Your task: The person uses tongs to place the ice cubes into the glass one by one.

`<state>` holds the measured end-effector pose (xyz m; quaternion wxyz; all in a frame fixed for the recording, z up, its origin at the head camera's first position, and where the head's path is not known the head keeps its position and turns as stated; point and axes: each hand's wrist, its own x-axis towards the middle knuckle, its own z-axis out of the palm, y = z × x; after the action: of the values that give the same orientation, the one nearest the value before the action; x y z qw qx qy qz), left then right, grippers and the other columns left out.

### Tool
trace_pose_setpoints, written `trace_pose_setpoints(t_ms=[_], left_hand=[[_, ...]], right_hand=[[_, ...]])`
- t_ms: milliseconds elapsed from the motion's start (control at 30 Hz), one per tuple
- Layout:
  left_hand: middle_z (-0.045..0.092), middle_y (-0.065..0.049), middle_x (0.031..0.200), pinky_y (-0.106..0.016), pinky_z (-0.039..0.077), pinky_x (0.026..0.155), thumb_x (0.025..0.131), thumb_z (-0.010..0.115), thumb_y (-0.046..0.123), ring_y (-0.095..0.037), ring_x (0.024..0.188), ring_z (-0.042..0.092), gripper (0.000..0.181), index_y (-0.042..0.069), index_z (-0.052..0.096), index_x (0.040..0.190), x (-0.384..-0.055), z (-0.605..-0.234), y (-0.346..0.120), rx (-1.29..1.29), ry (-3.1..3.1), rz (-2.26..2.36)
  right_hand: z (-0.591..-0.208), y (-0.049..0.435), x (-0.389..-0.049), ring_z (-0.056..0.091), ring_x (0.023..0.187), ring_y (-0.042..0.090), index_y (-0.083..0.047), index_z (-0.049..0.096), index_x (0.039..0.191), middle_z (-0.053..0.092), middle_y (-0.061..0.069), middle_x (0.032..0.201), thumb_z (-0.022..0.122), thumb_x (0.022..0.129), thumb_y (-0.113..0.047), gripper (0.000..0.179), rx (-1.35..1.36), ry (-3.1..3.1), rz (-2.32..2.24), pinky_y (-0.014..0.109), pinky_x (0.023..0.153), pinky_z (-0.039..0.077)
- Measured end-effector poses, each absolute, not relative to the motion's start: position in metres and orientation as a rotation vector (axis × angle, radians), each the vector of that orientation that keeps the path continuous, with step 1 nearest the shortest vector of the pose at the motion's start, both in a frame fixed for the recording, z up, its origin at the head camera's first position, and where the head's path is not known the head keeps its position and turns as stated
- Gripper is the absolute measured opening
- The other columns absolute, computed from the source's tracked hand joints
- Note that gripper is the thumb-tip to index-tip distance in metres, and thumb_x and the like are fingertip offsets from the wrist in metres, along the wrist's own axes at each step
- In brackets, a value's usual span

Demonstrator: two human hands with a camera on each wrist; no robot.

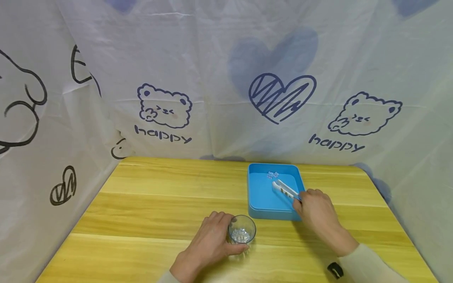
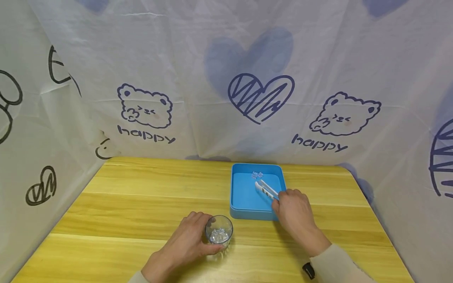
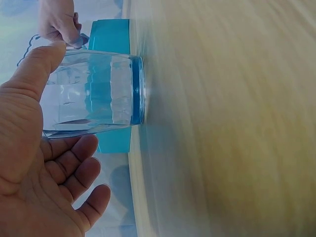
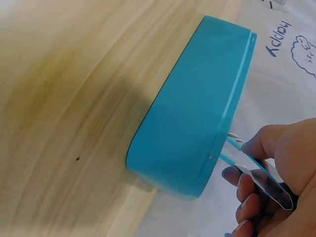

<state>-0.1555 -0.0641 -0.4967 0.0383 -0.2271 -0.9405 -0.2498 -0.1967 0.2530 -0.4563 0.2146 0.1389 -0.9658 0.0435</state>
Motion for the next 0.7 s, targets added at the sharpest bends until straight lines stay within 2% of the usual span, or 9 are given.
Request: trace_pose_setpoints(t_ms=[467,700], left_hand=[[0.067,0.001,0.120,-0.041,0.049,0.097,0.078,0.084,0.065,-0.015,0.108,0.055,0.077,0.013,0.065,0.131,-0.157,-0.499,-0.065,-0.715,-2.872,-0.759],[0.067,0.001,0.120,-0.041,0.049,0.097,0.077,0.084,0.066,-0.015,0.108,0.055,0.077,0.013,0.066,0.130,-0.157,-0.497,-0.065,-0.712,-2.880,-0.762]], right_hand=[[-0.454,0.253,-0.182,0.036,0.059,0.014,-0.012,0.054,0.065,0.039,-0.003,0.061,0.076,0.089,-0.012,0.032,0.526,-2.536,0.179,0.029,0.057,0.034],[-0.448,0.249,-0.170,0.050,0.064,0.015,-0.006,0.070,0.078,0.061,0.001,0.069,0.080,0.084,-0.010,0.013,0.581,-2.480,0.237,0.033,0.059,0.047]])
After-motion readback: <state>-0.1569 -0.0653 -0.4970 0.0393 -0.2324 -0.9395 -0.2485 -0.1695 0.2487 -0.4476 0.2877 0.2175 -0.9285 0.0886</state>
